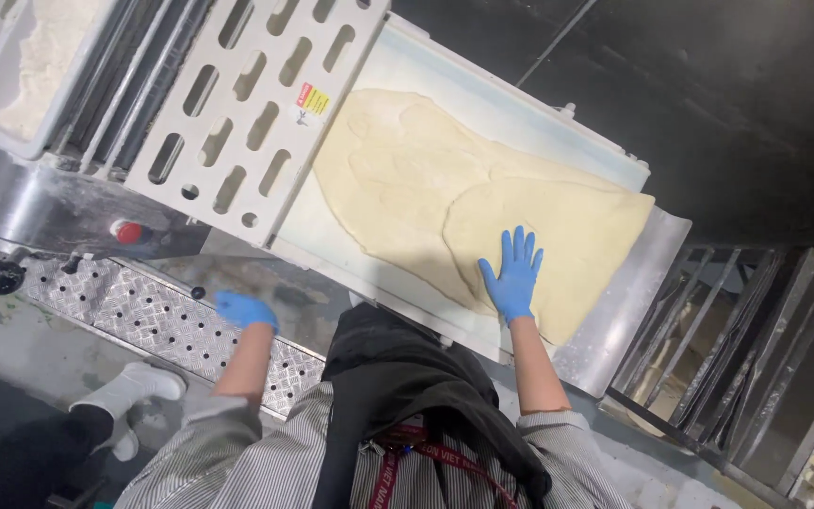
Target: The person is folding dough and using a commercial dough sheeter machine to flatten it in a bakery kitchen.
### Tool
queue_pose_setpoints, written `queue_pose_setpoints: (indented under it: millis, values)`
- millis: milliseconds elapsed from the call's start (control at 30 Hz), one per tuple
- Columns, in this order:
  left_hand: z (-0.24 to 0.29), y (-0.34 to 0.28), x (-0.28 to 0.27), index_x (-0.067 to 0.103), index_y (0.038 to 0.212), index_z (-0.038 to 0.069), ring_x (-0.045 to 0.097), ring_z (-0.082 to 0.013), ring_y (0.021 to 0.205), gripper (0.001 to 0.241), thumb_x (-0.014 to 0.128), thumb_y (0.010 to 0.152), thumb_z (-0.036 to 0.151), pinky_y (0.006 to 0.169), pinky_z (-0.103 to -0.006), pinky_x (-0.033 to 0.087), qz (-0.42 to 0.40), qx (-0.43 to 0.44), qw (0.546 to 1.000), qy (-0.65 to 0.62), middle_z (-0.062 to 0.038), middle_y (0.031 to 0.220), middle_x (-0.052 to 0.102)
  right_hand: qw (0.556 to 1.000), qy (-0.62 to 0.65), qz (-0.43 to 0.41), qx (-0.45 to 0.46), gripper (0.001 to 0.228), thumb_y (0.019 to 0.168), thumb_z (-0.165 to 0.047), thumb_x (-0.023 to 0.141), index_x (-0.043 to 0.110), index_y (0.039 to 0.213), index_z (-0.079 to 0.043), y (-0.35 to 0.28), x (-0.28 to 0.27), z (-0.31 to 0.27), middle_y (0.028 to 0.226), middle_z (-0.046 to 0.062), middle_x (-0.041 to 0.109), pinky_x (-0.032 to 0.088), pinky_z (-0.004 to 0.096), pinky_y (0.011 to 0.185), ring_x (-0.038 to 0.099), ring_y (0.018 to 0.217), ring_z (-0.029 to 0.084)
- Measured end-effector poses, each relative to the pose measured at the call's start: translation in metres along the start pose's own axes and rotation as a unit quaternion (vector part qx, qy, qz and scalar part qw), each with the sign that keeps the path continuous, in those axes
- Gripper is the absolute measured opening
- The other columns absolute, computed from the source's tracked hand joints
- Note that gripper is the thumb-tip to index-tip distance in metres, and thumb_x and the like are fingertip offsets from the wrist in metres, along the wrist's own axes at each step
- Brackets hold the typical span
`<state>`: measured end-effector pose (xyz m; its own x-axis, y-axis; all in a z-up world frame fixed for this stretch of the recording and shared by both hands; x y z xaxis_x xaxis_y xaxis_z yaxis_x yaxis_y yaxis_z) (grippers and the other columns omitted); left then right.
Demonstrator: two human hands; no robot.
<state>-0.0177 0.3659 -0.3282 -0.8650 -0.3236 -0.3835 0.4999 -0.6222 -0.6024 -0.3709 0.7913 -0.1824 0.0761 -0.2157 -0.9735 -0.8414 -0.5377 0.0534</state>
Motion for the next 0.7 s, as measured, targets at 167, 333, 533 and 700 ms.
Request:
queue_pose_setpoints:
  millis: [167, 333, 533, 700]
  values:
    - [-0.036, -0.155, 0.087, 0.060, 0.128, -0.005, 0.059, -0.0196, 0.115, 0.039, 0.068, 0.102, 0.022, 0.105, -0.0343, 0.046, -0.375, 0.411, 0.830, 0.039, -0.010, 0.127, 0.063, 0.975, 0.022, 0.152, 0.158, 0.059, 0.105, -0.035, 0.056, 0.043, 0.157, -0.012, -0.020, -0.029, 0.063, 0.174, 0.017, 0.030, 0.018, 0.050, 0.138, 0.025, 0.165, 0.038]
    - [-0.006, -0.159, 0.210, 0.045, 0.133, -0.011, 0.059, -0.0237, 0.104, 0.076, 0.088, 0.083, 0.026, 0.094, -0.0394, 0.050, -0.275, 0.301, 0.904, 0.129, -0.017, 0.122, 0.060, 0.969, 0.009, 0.157, 0.193, 0.079, 0.101, -0.034, 0.064, 0.032, 0.157, 0.011, -0.037, -0.006, 0.109, 0.165, 0.033, 0.024, 0.012, 0.058, 0.126, 0.019, 0.154, 0.050]
    - [-0.024, -0.237, 0.276, 0.067, 0.118, -0.008, 0.066, -0.0348, 0.105, 0.053, 0.083, 0.080, 0.026, 0.095, -0.0446, 0.053, -0.317, 0.469, 0.800, 0.197, -0.023, 0.117, 0.070, 0.935, 0.185, 0.229, 0.196, 0.063, 0.102, -0.036, 0.060, 0.047, 0.151, 0.002, -0.049, -0.002, 0.129, 0.164, 0.026, 0.038, 0.028, 0.055, 0.125, 0.035, 0.153, 0.043]
    - [-0.054, -0.482, 0.149, 0.067, 0.108, 0.003, 0.069, -0.0388, 0.099, 0.031, 0.074, 0.086, 0.024, 0.089, -0.0444, 0.056, -0.556, 0.610, 0.532, 0.187, -0.019, 0.105, 0.069, 0.711, 0.607, 0.263, 0.239, 0.053, 0.115, -0.036, 0.050, 0.057, 0.149, 0.004, -0.080, 0.032, 0.122, 0.145, 0.025, 0.063, 0.054, 0.047, 0.105, 0.065, 0.126, 0.037]
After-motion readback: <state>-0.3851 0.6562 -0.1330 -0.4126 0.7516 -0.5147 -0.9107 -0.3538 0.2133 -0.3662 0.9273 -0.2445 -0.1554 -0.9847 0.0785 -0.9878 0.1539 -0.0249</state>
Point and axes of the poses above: each hand's wrist, its own y-axis towards the middle knuckle, its own x-axis out of the palm, z = x × y, the point moved 2 cm from there along y, towards the middle knuckle
